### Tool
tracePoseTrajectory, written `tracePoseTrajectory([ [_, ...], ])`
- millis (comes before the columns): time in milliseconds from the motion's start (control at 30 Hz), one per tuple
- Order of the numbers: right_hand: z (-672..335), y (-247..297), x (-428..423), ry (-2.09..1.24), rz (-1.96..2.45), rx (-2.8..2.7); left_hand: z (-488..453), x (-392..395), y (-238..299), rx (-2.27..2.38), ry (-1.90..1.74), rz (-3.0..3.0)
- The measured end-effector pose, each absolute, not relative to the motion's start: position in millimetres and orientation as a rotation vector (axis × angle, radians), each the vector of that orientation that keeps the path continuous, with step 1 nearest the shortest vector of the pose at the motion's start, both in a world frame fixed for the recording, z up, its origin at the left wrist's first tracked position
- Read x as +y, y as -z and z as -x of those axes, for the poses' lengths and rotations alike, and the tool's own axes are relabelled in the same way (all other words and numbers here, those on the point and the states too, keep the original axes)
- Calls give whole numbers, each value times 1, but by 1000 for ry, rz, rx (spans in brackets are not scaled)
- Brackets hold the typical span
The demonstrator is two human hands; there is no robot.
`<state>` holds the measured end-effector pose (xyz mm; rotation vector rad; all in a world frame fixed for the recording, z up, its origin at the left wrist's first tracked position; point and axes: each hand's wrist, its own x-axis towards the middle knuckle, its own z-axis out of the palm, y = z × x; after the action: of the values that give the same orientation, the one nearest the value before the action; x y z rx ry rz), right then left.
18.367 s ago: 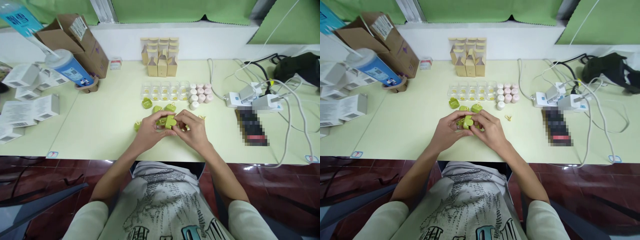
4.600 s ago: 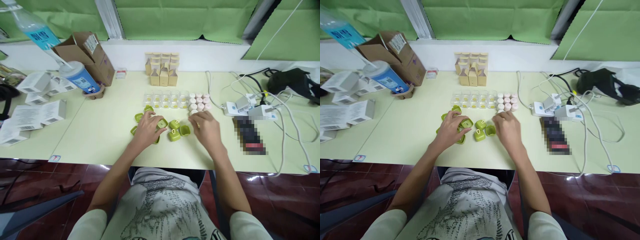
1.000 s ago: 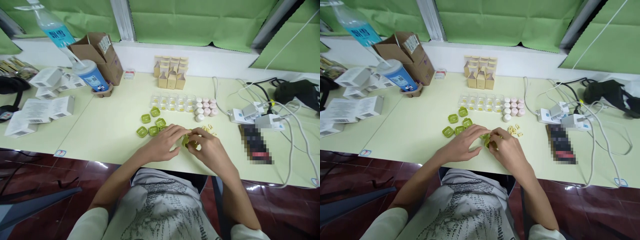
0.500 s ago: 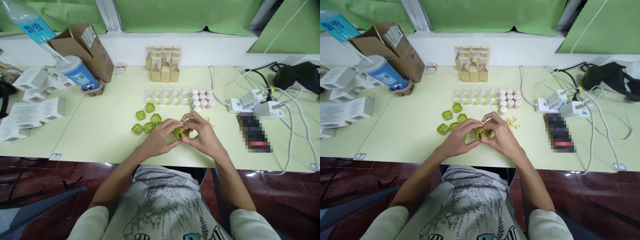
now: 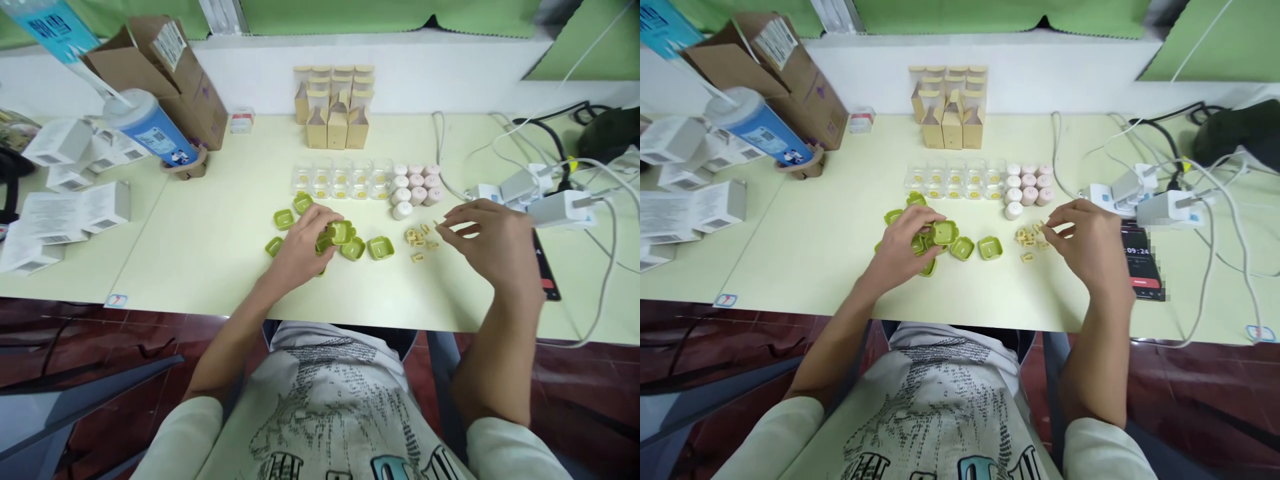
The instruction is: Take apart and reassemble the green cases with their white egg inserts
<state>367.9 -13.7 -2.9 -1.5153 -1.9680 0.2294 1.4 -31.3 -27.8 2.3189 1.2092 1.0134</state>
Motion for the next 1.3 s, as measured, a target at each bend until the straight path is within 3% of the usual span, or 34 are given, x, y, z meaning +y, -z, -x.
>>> tracePoseTrajectory([
  [300, -375, 14, -19, -443, 2037, -2272, 3, -29, 27, 1256, -1036, -2316],
  [500, -355, 23, -7, -558, 2051, -2226, 4, -26, 27, 1258, -1058, -2306],
  [700, -347, -3, -24, -247, 1553, -2178, -3, -29, 30, 1205, -1108, -2275],
  [867, -299, -13, -42, -466, 849, -2319, -19, -40, 28, 1049, -1024, -2140],
  [1000, -280, -4, -44, -438, 798, -2287, -14, -43, 23, 1012, -1029, -2001],
  [1167, -292, -11, -22, -347, 926, -2252, 31, -20, 10, 1419, -1036, -2196],
  [1300, -282, -14, 23, -429, 1013, -2428, 59, 5, 17, 2040, -615, -2314],
])
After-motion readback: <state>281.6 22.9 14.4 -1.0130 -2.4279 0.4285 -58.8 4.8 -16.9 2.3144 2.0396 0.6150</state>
